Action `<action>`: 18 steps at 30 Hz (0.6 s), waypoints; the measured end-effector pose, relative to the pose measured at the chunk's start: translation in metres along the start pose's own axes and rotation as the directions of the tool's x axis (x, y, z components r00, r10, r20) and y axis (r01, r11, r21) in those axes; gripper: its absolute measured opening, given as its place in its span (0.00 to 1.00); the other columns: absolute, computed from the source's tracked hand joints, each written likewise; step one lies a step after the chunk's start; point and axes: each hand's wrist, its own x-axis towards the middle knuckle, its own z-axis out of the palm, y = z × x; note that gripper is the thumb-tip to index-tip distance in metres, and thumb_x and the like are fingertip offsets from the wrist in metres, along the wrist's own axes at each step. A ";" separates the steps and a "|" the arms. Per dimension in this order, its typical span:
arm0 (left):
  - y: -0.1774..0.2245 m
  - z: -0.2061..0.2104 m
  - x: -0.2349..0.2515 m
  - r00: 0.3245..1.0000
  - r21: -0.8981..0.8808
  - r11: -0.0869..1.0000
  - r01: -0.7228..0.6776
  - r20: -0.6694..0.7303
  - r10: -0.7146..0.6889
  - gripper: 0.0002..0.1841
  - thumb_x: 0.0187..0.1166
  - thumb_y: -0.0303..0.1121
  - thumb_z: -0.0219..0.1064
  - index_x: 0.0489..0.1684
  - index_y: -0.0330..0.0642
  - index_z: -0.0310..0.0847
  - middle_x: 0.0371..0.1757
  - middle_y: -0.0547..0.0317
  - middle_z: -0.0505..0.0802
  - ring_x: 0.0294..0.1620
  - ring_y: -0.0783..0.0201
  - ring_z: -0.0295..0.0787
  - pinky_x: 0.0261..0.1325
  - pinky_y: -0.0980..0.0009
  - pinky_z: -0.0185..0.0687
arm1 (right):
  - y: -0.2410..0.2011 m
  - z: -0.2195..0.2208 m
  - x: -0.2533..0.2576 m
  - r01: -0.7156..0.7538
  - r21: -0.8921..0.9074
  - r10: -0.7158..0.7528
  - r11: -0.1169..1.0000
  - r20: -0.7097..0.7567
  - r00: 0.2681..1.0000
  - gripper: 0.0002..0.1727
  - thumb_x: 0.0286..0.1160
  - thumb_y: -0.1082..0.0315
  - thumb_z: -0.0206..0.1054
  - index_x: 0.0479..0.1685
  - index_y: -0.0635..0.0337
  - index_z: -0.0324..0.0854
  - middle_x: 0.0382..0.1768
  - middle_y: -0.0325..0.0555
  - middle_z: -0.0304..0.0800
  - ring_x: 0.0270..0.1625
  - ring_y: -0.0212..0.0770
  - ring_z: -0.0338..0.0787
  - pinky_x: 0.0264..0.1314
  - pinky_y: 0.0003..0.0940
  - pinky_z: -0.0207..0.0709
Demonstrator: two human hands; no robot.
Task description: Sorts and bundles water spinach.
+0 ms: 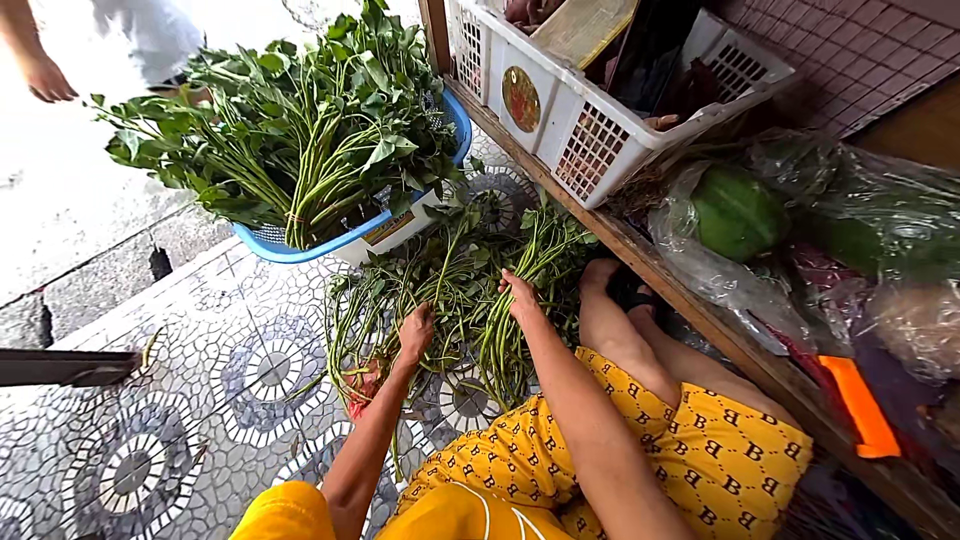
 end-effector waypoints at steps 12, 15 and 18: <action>0.054 0.030 0.004 0.988 -0.221 0.964 -0.147 0.017 0.154 0.19 0.92 0.33 0.52 0.72 0.37 0.81 0.57 0.42 0.92 0.54 0.53 0.90 0.64 0.54 0.81 | 0.008 0.004 -0.006 0.097 -0.112 -0.080 0.989 0.151 0.985 0.13 0.79 0.66 0.73 0.54 0.64 0.82 0.32 0.44 0.83 0.29 0.34 0.81 0.37 0.30 0.80; 0.071 0.038 0.009 0.983 -0.224 0.960 -0.168 0.037 0.181 0.19 0.91 0.33 0.53 0.72 0.35 0.81 0.57 0.42 0.92 0.56 0.52 0.90 0.67 0.53 0.80 | 0.012 0.006 -0.009 0.136 -0.188 -0.100 0.973 0.191 0.976 0.17 0.75 0.64 0.77 0.54 0.65 0.82 0.34 0.46 0.85 0.31 0.35 0.81 0.41 0.32 0.79; 0.089 0.044 0.006 0.975 -0.128 0.969 -0.212 0.032 0.218 0.19 0.91 0.34 0.55 0.74 0.38 0.81 0.67 0.40 0.90 0.71 0.45 0.85 0.77 0.46 0.73 | 0.014 0.008 -0.010 0.132 -0.253 -0.088 0.959 0.178 0.980 0.23 0.71 0.61 0.81 0.59 0.66 0.81 0.51 0.56 0.86 0.52 0.45 0.83 0.60 0.43 0.77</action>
